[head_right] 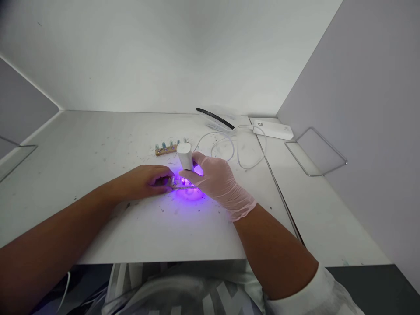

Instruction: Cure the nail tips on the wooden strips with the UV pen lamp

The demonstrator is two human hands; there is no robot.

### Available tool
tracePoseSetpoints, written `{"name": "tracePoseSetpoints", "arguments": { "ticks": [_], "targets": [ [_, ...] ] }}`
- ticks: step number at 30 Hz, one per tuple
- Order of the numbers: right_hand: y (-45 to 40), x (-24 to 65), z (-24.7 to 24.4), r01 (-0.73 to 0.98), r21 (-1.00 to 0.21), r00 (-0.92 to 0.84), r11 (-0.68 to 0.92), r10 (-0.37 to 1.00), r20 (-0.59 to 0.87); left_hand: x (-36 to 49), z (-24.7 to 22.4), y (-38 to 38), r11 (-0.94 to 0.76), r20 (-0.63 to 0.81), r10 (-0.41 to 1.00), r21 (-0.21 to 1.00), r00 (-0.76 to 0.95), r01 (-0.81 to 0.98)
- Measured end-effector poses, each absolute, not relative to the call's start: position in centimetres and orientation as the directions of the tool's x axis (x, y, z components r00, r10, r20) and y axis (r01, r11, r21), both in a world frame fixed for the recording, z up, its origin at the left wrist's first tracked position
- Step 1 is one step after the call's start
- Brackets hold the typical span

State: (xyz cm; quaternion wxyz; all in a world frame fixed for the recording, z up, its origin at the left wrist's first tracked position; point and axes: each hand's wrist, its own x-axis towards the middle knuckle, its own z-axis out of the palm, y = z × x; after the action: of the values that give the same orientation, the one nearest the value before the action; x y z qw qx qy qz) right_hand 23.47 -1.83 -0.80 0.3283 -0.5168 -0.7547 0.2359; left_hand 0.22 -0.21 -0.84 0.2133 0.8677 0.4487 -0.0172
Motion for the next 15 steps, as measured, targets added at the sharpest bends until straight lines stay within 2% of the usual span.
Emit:
{"name": "tracePoseSetpoints", "arguments": {
  "ticks": [15],
  "targets": [
    [-1.79, 23.47, -0.80, 0.630, -0.690, -0.253, 0.358, 0.934, 0.253, 0.31, -0.73, -0.29, -0.494, -0.237, 0.777, 0.344, 0.584, 0.798]
  ]
}}
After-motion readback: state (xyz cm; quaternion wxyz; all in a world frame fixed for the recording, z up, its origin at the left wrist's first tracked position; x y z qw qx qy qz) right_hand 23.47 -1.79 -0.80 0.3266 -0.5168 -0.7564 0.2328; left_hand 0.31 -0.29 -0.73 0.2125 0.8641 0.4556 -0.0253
